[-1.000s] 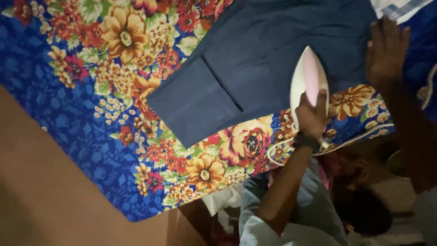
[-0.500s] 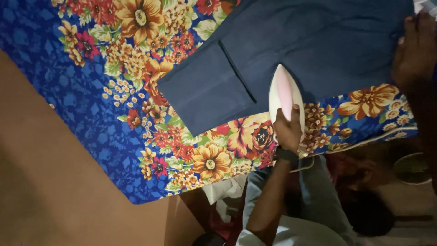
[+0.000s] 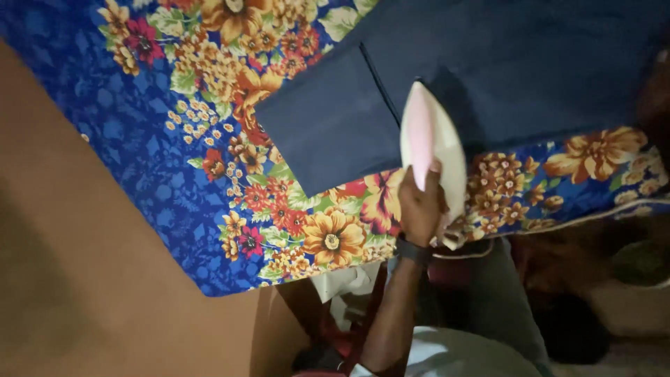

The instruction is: Ironing and folding a pair of blue trousers on a bed.

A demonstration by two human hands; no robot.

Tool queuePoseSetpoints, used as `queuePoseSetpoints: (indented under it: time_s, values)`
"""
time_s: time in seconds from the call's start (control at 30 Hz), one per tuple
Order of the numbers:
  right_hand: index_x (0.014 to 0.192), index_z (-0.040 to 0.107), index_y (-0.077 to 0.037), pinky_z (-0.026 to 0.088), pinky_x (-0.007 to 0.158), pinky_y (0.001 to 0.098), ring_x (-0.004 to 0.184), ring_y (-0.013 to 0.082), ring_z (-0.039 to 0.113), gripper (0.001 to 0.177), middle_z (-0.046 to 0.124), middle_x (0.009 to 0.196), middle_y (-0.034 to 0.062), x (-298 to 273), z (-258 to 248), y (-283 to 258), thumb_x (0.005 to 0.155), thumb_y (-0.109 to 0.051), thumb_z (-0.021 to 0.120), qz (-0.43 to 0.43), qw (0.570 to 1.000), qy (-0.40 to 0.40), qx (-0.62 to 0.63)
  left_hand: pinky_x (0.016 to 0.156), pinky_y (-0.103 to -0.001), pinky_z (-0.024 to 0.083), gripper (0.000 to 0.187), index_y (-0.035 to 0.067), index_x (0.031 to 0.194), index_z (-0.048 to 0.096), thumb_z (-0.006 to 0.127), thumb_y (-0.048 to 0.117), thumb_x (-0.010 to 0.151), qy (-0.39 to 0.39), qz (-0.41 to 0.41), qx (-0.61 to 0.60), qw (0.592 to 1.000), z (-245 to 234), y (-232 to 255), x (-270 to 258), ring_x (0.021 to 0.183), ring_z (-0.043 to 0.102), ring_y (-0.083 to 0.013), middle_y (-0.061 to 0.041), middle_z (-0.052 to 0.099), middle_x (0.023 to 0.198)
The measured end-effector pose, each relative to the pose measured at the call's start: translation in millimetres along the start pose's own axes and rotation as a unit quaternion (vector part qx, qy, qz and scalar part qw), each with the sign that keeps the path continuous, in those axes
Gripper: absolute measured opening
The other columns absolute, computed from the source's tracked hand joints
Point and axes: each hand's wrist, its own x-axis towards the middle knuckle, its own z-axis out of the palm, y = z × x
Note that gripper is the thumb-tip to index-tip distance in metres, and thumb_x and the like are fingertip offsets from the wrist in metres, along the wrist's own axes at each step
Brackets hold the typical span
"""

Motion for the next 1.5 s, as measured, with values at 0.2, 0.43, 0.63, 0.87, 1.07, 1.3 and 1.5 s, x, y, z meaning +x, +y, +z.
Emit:
queuePoseSetpoints:
  time_s: [0.2, 0.43, 0.63, 0.87, 1.07, 1.3, 1.5]
  values:
    - [0.167, 0.043, 0.009, 0.037, 0.130, 0.0581, 0.155, 0.0477, 0.046, 0.055, 0.040, 0.169, 0.0342, 20.8, 21.1, 0.6, 0.125, -0.026, 0.046, -0.007, 1.000, 0.004, 0.027, 0.037, -0.030, 0.041, 0.036, 0.002, 0.101, 0.059, 0.062, 0.037, 0.102, 0.062, -0.017, -0.028, 0.998, -32.8, -26.6, 61.2, 0.040, 0.049, -0.0096, -0.001, 0.052, 0.053]
    - [0.167, 0.044, 0.002, 0.013, 0.124, 0.0717, 0.162, 0.0515, 0.022, 0.068, 0.027, 0.171, 0.0383, 84.8, 19.9, -232.3, 0.118, -0.045, 0.053, -0.069, 0.992, -0.091, -0.046, 0.048, -0.034, 0.047, 0.047, -0.004, 0.105, 0.064, 0.062, 0.043, 0.103, 0.097, 0.041, 0.063, 0.992, -35.2, -59.9, 41.8, 0.051, 0.059, -0.0154, -0.010, 0.062, 0.065]
    - [0.164, 0.047, 0.001, 0.006, 0.124, 0.0747, 0.165, 0.0496, 0.019, 0.065, 0.025, 0.176, 0.0348, 71.6, 52.1, -268.2, 0.119, -0.046, 0.054, -0.041, 0.992, -0.117, -0.012, 0.057, -0.036, 0.049, 0.049, -0.005, 0.104, 0.066, 0.064, 0.043, 0.106, 0.140, 0.106, 0.080, 0.981, -61.8, -54.3, 20.6, 0.061, 0.061, -0.0167, -0.012, 0.065, 0.071]
    - [0.162, 0.046, 0.003, 0.006, 0.125, 0.0756, 0.167, 0.0500, 0.015, 0.064, 0.023, 0.173, 0.0358, 64.8, 62.0, -252.4, 0.117, -0.044, 0.047, -0.050, 0.988, -0.133, -0.053, 0.047, -0.032, 0.045, 0.048, -0.003, 0.100, 0.065, 0.061, 0.045, 0.103, 0.145, 0.049, 0.032, 0.988, -111.8, -36.9, 21.7, 0.052, 0.058, -0.0125, -0.005, 0.060, 0.062]
    - [0.168, 0.044, 0.002, 0.008, 0.125, 0.0765, 0.165, 0.0505, 0.015, 0.068, 0.023, 0.179, 0.0340, 67.5, 50.1, -263.4, 0.120, -0.046, 0.046, -0.041, 0.985, -0.155, -0.061, 0.042, -0.033, 0.042, 0.047, -0.002, 0.098, 0.064, 0.060, 0.044, 0.099, 0.165, 0.001, 0.000, 0.986, -139.0, -55.2, 45.5, 0.047, 0.054, -0.0138, -0.006, 0.056, 0.057]
    - [0.163, 0.038, 0.005, 0.010, 0.126, 0.0779, 0.162, 0.0531, 0.015, 0.064, 0.020, 0.174, 0.0383, 65.0, 52.2, -260.0, 0.119, -0.041, 0.044, -0.041, 0.982, -0.165, -0.077, 0.045, -0.031, 0.044, 0.046, -0.003, 0.099, 0.065, 0.062, 0.043, 0.102, 0.215, 0.041, 0.039, 0.975, -166.3, -81.3, 42.6, 0.049, 0.057, -0.0112, -0.003, 0.058, 0.060]
    - [0.163, 0.040, 0.003, 0.013, 0.126, 0.0773, 0.162, 0.0520, 0.018, 0.064, 0.023, 0.174, 0.0364, 64.7, 47.9, -267.9, 0.118, -0.042, 0.047, -0.050, 0.986, -0.138, -0.078, 0.039, -0.033, 0.042, 0.045, -0.003, 0.097, 0.063, 0.063, 0.042, 0.100, 0.232, 0.005, 0.015, 0.973, -219.8, -99.7, 36.7, 0.044, 0.052, -0.0123, -0.004, 0.055, 0.057]
